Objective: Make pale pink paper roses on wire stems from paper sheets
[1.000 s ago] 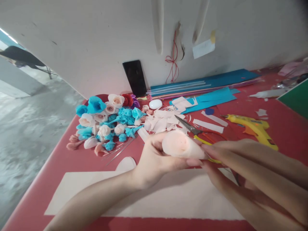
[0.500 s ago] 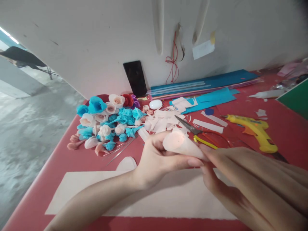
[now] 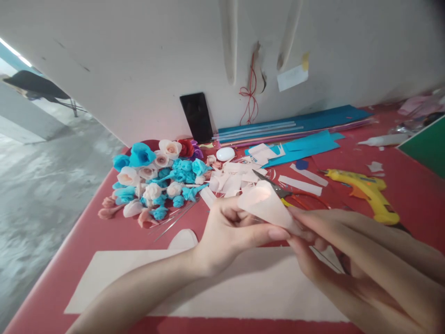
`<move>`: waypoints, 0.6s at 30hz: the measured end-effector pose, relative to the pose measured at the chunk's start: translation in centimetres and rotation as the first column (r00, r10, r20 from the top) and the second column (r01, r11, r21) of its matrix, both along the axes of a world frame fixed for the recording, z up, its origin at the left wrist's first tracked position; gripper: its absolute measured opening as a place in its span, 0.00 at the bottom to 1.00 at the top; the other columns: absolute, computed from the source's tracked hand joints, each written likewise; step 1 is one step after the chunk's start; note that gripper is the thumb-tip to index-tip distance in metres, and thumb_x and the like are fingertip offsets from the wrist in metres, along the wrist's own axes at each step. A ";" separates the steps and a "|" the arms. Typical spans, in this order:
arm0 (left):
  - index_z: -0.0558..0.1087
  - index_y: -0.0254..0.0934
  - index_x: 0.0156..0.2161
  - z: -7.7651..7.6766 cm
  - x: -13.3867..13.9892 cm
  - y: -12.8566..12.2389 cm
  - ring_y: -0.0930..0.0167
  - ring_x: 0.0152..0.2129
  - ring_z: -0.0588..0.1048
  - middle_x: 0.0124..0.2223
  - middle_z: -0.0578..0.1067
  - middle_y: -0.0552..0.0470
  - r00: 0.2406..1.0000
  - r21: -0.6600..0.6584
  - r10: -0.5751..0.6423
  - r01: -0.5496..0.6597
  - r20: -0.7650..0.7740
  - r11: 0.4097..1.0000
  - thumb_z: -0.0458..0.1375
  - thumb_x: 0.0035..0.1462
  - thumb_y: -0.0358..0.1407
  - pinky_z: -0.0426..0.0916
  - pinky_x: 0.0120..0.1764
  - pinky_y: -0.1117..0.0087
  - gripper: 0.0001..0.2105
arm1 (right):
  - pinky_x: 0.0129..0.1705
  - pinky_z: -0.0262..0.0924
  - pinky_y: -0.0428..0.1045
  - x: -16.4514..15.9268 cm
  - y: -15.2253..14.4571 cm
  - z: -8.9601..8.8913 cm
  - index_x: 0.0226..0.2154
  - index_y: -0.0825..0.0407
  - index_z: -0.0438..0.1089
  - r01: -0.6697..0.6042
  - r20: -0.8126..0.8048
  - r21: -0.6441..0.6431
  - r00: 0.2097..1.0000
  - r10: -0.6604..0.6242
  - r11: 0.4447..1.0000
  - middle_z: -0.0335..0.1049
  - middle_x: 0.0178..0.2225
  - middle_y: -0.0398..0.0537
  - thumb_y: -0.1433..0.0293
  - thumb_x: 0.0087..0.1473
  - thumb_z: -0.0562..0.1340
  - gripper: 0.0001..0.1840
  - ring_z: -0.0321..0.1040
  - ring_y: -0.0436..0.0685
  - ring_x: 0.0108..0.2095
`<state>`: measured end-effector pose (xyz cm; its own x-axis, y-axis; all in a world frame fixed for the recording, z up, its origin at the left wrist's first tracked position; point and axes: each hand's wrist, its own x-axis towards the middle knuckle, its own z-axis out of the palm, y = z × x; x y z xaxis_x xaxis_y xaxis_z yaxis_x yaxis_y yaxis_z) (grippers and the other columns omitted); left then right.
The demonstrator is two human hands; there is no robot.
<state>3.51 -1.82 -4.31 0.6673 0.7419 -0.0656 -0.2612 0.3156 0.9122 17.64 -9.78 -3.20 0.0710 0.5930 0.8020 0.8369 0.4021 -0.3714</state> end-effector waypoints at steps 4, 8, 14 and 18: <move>0.61 0.34 0.14 -0.3 0.0 0.0 0.79 0.17 0.60 0.17 0.56 0.59 1.000 0.024 -0.010 0.010 0.014 1.000 0.66 0.44 0.42 0.65 0.25 0.74 0.21 | 0.39 0.62 0.40 0.7 0.2 0.1 0.40 0.55 0.69 -0.089 0.104 0.004 0.991 0.088 0.996 0.72 0.33 0.39 0.71 0.54 0.66 0.10 0.68 0.46 0.31; 0.75 0.36 0.25 -0.8 0.0 0.1 0.80 0.16 0.53 0.17 0.51 0.61 1.000 0.070 0.026 -0.027 0.015 0.997 0.67 0.45 0.40 0.55 0.20 0.77 0.09 | 0.37 0.61 0.41 0.9 0.3 0.0 0.40 0.56 0.69 -0.099 0.140 0.000 0.985 0.098 0.995 0.70 0.32 0.39 0.73 0.54 0.66 0.10 0.66 0.46 0.29; 0.77 0.37 0.29 -0.9 0.0 0.1 0.79 0.16 0.50 0.17 0.50 0.61 0.999 0.076 0.023 -0.020 -0.036 0.997 0.66 0.45 0.43 0.51 0.20 0.75 0.10 | 0.29 0.61 0.42 0.4 1.0 0.9 0.33 0.56 0.67 -0.123 0.193 0.033 0.974 0.115 0.992 0.70 0.26 0.40 0.75 0.57 0.62 0.01 0.66 0.46 0.25; 0.77 0.37 0.29 -0.7 0.1 0.2 0.80 0.16 0.52 0.17 0.51 0.61 1.000 0.060 -0.003 0.004 -0.020 0.998 0.66 0.46 0.42 0.50 0.20 0.75 0.10 | 0.31 0.63 0.44 0.3 0.5 0.4 0.34 0.54 0.68 -0.030 0.114 -0.010 0.993 0.031 1.000 0.72 0.28 0.39 0.70 0.57 0.63 0.03 0.69 0.47 0.25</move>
<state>3.65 -1.57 -5.04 0.6690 0.7424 -0.0339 -0.2422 0.2610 0.9345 17.97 -9.28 -2.82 -0.0388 0.6003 0.7988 0.8615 0.4252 -0.2777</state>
